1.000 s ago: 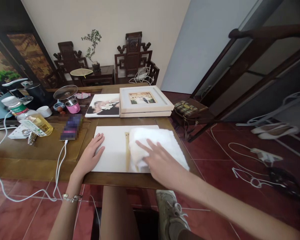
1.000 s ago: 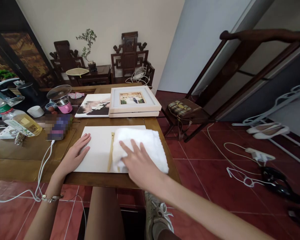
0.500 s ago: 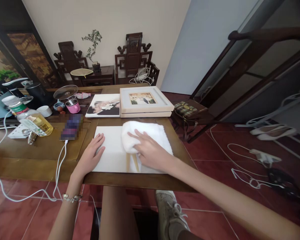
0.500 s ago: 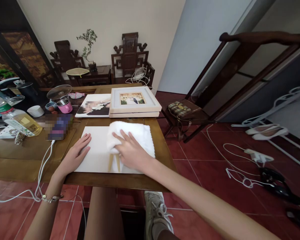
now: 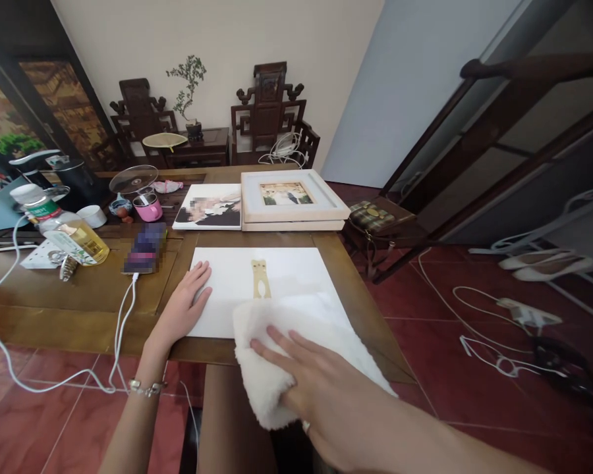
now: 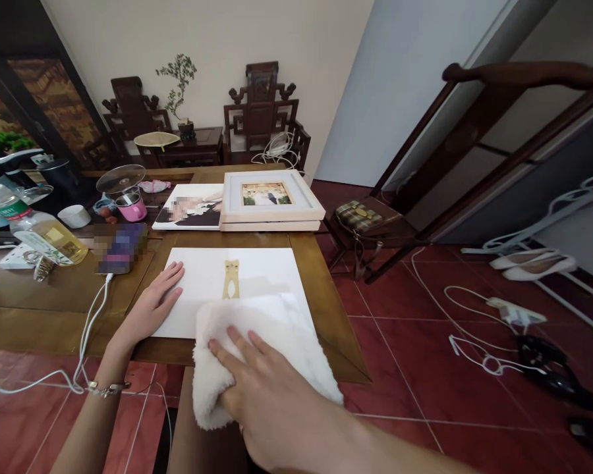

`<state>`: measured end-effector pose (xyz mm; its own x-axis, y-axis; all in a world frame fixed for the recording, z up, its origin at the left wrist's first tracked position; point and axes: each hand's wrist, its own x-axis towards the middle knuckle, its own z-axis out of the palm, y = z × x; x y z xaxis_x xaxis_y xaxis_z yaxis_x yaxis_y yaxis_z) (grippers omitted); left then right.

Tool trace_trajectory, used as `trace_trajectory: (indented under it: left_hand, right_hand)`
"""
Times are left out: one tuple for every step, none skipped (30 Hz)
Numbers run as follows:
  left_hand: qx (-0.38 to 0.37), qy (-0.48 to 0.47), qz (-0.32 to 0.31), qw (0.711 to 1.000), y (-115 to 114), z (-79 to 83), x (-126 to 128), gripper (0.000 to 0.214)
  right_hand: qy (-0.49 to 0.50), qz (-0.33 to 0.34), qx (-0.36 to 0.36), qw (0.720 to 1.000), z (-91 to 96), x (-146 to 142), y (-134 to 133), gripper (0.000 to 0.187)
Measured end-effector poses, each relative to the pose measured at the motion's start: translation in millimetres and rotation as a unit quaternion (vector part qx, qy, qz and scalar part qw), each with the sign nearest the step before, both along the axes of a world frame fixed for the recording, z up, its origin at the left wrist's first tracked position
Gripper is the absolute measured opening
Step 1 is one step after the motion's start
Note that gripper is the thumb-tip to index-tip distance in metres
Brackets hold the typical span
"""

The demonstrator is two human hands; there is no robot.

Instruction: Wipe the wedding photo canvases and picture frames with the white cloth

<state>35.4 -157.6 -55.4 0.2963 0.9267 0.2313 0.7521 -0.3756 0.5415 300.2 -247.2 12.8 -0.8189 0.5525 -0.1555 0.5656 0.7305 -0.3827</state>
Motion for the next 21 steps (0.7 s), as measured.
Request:
trace_trajectory:
  left_hand:
    - [0.001,0.001,0.000,1.000,0,-0.5,0,0.047]
    - [0.001,0.001,0.001,1.000,0,-1.0,0,0.047]
    - [0.001,0.002,0.001,1.000,0,-1.4,-1,0.047]
    - [0.000,0.002,0.002,1.000,0,-1.8,-1,0.048]
    - [-0.001,0.001,0.002,1.000,0,-2.1,-1,0.048]
    - [-0.002,0.000,0.002,1.000,1,-2.3,-1,0.048]
    - [-0.003,0.000,0.001,1.000,1,-2.4,-2,0.048]
    - [-0.004,0.000,0.000,1.000,1,-2.5,-2,0.048]
    - [-0.003,0.000,-0.001,1.000,1,-2.6,-2,0.049]
    - [-0.003,0.000,-0.002,1.000,1,-2.7,-2,0.049]
    - [-0.002,0.000,-0.002,1.000,1,-2.8,-2,0.049]
    - [0.000,-0.001,-0.003,1.000,1,-3.0,-2,0.049]
    - [0.001,-0.002,-0.003,1.000,2,-3.1,-2,0.048]
    - [0.002,-0.002,-0.004,1.000,2,-3.2,-2,0.048]
    - [0.003,-0.002,-0.004,1.000,2,-3.2,-2,0.048]
    - [0.003,-0.002,-0.004,1.000,2,-3.0,-2,0.048]
    - [0.002,-0.001,-0.003,1.000,1,-2.8,-1,0.048]
    - [0.001,-0.001,-0.002,1.000,1,-2.4,-1,0.048]
    - [-0.001,-0.001,0.000,1.000,1,-2.0,-1,0.048]
    - [-0.002,-0.002,0.001,1.000,1,-1.6,-1,0.048]
    - [-0.002,-0.003,0.002,1.000,0,-1.3,-1,0.048]
  right_hand:
    - [0.000,-0.012,0.003,1.000,0.5,-1,5,0.039]
    - [0.002,-0.029,0.011,1.000,-0.1,-3,13,0.041]
    - [0.004,-0.049,0.022,0.999,-1.4,-6,24,0.043]
    - [0.006,-0.068,0.038,0.997,-3.3,-9,38,0.045]
    - [0.005,-0.086,0.056,0.995,-5.6,-13,53,0.046]
    - [0.002,-0.099,0.074,0.992,-8.1,-16,69,0.048]
    - [-0.004,-0.110,0.092,0.990,-10.5,-20,84,0.048]
    - [-0.011,-0.116,0.109,0.987,-12.9,-23,98,0.048]
    - [-0.018,-0.118,0.124,0.985,-15.0,-26,110,0.047]
    - [-0.029,-0.116,0.137,0.983,-16.8,-29,117,0.045]
    - [-0.041,-0.112,0.148,0.982,-18.3,-31,122,0.043]
    - [-0.054,-0.108,0.159,0.980,-19.3,-33,121,0.040]
    - [-0.065,-0.102,0.171,0.978,-19.7,-34,117,0.036]
    - [-0.075,-0.095,0.182,0.976,-19.5,-35,109,0.033]
    - [-0.083,-0.086,0.190,0.974,-18.5,-36,98,0.031]
    - [-0.090,-0.078,0.194,0.974,-16.8,-37,85,0.029]
    - [-0.098,-0.067,0.190,0.975,-14.4,-38,71,0.028]
    - [-0.109,-0.054,0.180,0.976,-11.4,-38,56,0.027]
    - [-0.121,-0.040,0.165,0.978,-8.1,-39,43,0.028]
    - [-0.131,-0.025,0.148,0.980,-4.8,-39,31,0.029]
    - [-0.138,-0.010,0.132,0.982,-1.6,-39,22,0.029]
